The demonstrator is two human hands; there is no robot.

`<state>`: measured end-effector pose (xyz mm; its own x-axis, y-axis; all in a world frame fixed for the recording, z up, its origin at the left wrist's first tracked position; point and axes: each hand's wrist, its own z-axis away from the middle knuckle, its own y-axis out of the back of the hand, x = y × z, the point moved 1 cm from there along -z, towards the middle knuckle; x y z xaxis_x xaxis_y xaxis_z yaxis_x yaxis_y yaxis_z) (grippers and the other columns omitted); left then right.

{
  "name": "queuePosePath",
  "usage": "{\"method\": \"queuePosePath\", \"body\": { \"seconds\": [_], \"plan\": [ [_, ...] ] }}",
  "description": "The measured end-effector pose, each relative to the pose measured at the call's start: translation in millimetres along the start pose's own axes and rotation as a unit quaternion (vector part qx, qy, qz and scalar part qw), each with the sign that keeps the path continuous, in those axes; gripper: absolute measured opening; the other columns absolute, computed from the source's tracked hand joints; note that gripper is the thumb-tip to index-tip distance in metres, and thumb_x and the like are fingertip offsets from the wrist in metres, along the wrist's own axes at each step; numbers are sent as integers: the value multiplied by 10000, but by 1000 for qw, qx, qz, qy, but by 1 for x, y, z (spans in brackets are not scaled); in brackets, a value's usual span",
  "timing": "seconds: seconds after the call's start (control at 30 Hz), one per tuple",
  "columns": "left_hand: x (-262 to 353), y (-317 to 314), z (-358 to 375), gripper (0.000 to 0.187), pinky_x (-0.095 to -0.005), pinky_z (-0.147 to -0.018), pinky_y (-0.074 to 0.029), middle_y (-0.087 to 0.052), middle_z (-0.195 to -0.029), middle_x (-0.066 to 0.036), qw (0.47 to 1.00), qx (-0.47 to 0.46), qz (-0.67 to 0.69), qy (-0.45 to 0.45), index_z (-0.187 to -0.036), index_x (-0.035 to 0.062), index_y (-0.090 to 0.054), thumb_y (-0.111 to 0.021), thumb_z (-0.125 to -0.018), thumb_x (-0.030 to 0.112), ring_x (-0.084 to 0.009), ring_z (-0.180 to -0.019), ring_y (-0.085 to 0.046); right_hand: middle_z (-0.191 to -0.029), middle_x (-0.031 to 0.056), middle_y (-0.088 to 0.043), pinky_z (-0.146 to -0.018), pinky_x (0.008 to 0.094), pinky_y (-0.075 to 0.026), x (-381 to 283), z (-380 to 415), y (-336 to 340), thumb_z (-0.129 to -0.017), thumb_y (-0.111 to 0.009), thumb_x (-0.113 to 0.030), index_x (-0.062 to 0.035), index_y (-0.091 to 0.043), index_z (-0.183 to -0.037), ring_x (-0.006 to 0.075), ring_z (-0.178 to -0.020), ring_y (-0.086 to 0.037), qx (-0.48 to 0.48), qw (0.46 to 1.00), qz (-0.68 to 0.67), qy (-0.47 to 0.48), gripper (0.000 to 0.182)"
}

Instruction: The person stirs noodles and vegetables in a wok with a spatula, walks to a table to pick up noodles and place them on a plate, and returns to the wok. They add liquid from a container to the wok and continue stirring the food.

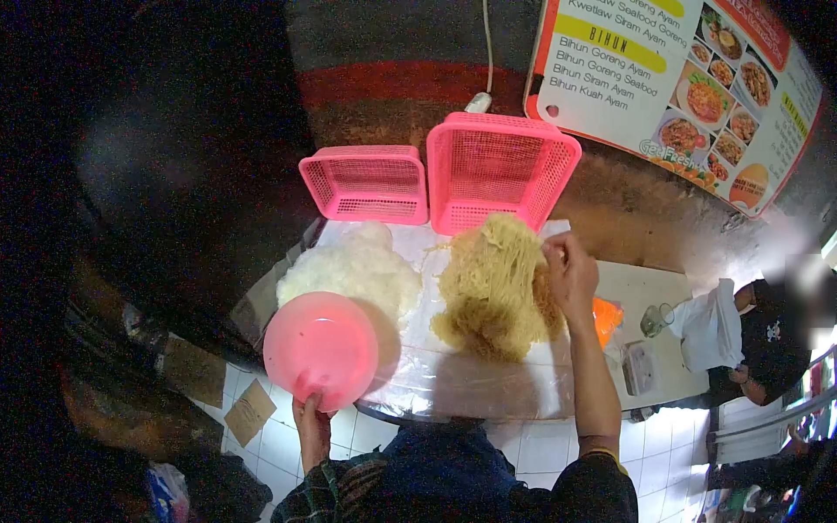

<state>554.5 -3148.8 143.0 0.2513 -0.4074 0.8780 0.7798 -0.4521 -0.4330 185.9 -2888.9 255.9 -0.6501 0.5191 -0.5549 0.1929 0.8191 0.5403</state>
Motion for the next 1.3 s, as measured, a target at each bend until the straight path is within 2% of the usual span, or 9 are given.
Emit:
{"method": "queuePosePath", "body": {
  "seconds": [0.13, 0.2, 0.3, 0.4, 0.6, 0.7, 0.93, 1.1, 1.3],
  "plan": [
    [2, -4, -4, 459, -354, -824, -543, -565, -1166, -103, 1000, -9, 0, 4, -1305, 55, -428, -587, -881, 136, -218, -1023, -603, -740, 108, -632, -563, 371, -433, -38, -13, 20, -851, -613, -217, -96, -614, -882, 278, -638, -604, -10, 997, 30, -73, 124],
    [0, -5, -5, 456, -354, -821, -543, -567, -1162, -103, 1000, -14, -8, 8, -1300, 55, -432, -589, -880, 139, -217, -1022, -603, -706, 107, -610, -557, 352, -434, -36, 1, 5, -844, -604, -144, -74, -593, -850, 250, -597, -579, 2, 994, 66, 84, 72],
    [-7, -5, -7, 467, -359, -821, -542, -557, -1183, -111, 1000, -5, -12, 11, -1305, 59, -424, -592, -877, 142, -222, -1039, -596, -769, 135, -647, -602, 428, -469, -15, 53, -12, -797, -585, -117, -95, -604, -848, 338, -668, -614, -260, 929, 222, 142, 58],
    [-10, -5, -7, 480, -351, -815, -542, -544, -1202, -117, 1000, 0, 11, 7, -1314, 63, -411, -593, -875, 132, -220, -1046, -590, -737, 130, -648, -610, 426, -472, -17, 75, 15, -790, -575, -147, -117, -623, -827, 319, -696, -637, -363, 890, 254, 106, 68],
    [-8, -7, -3, 495, -363, -835, -542, -536, -1217, -130, 1000, 5, 14, 23, -1338, 57, -379, -570, -883, 95, -237, -1060, -585, -662, 121, -631, -593, 424, -461, -22, 73, 78, -805, -556, -169, -130, -625, -819, 302, -649, -635, -316, 880, 354, 15, 80],
    [-9, -9, -2, 498, -356, -820, -545, -540, -1215, -130, 1000, -12, 13, 24, -1346, 51, -374, -564, -887, 93, -234, -1057, -587, -705, 108, -646, -584, 426, -447, 77, 133, -4, -806, -567, -181, -126, -614, -823, 295, -671, -637, -297, 908, 294, -15, 75],
    [-7, -15, -6, 483, -329, -786, -546, -534, -1217, -114, 999, -33, 7, 1, -1336, 36, -387, -551, -886, 98, -212, -1049, -586, -707, 88, -649, -548, 348, -451, 36, 110, -23, -889, -560, -251, -100, -610, -862, 262, -620, -629, -54, 995, -37, -80, 162],
    [-8, -13, -2, 486, -363, -831, -542, -521, -1231, -116, 1000, -28, 3, 13, -1340, 42, -383, -541, -886, 113, -229, -1078, -575, -684, 104, -626, -518, 323, -416, -22, 30, 32, -884, -563, -228, -65, -611, -851, 250, -551, -576, -14, 999, -10, -45, 173],
    [-5, -26, 0, 471, -304, -764, -560, -565, -1169, -109, 999, -11, 34, 6, -1327, 33, -391, -560, -891, 88, -188, -988, -617, -707, 132, -625, -593, 398, -462, 20, 85, 30, -831, -581, -141, -82, -608, -834, 299, -664, -627, -270, 945, 184, 30, 65]
  ]
}}
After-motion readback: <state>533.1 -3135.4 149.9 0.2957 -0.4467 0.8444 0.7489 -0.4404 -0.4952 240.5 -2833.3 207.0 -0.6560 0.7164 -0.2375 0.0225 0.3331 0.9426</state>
